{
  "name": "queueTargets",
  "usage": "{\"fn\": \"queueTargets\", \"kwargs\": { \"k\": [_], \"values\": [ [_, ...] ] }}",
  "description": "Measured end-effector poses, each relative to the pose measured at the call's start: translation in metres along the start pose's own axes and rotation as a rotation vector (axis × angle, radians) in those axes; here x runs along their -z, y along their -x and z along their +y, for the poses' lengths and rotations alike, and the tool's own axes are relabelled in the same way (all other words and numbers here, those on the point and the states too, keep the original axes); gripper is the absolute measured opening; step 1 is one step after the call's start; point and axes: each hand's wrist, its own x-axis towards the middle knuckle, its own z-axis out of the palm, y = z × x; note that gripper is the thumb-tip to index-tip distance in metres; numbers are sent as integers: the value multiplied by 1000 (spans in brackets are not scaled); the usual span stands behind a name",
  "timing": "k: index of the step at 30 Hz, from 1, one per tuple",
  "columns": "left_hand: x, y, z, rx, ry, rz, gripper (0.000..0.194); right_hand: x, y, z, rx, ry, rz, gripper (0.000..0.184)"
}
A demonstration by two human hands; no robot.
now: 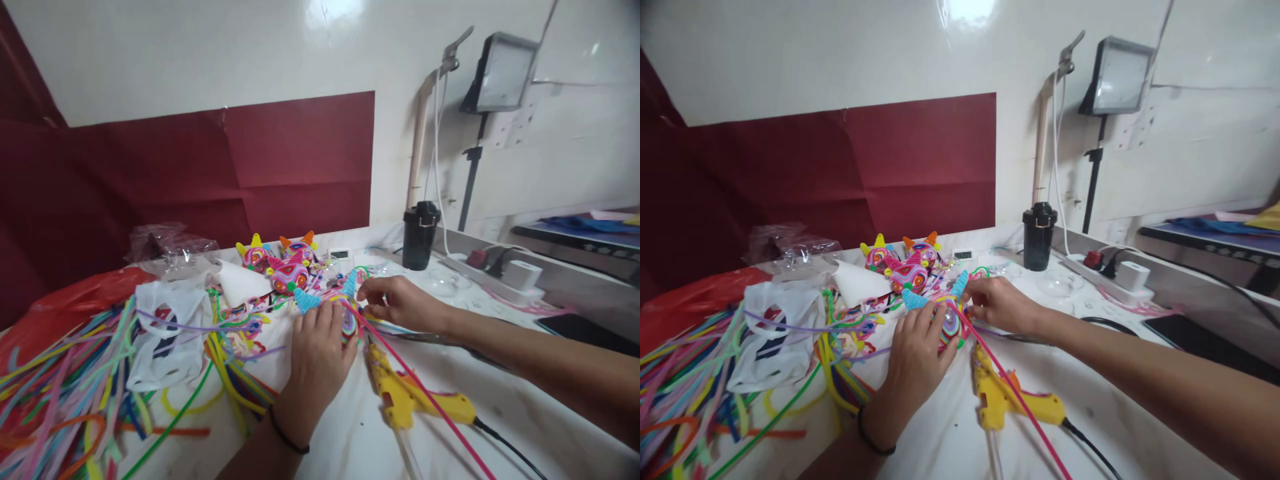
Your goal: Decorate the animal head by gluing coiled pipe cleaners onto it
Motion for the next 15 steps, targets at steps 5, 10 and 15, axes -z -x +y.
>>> {"fn": "queueTargets", "kwargs": {
  "k": [5,10,15],
  "values": [
    [0,0,0,-7,-19,5,44,-4,15,-4,422,240,20,20],
    [-2,0,1,-16,-41,17,44,-10,16,-3,651,408,119,25],
    [-4,1,0,-24,-32,31,44,-14,14,3,749,438,188,23]
  ]
}}
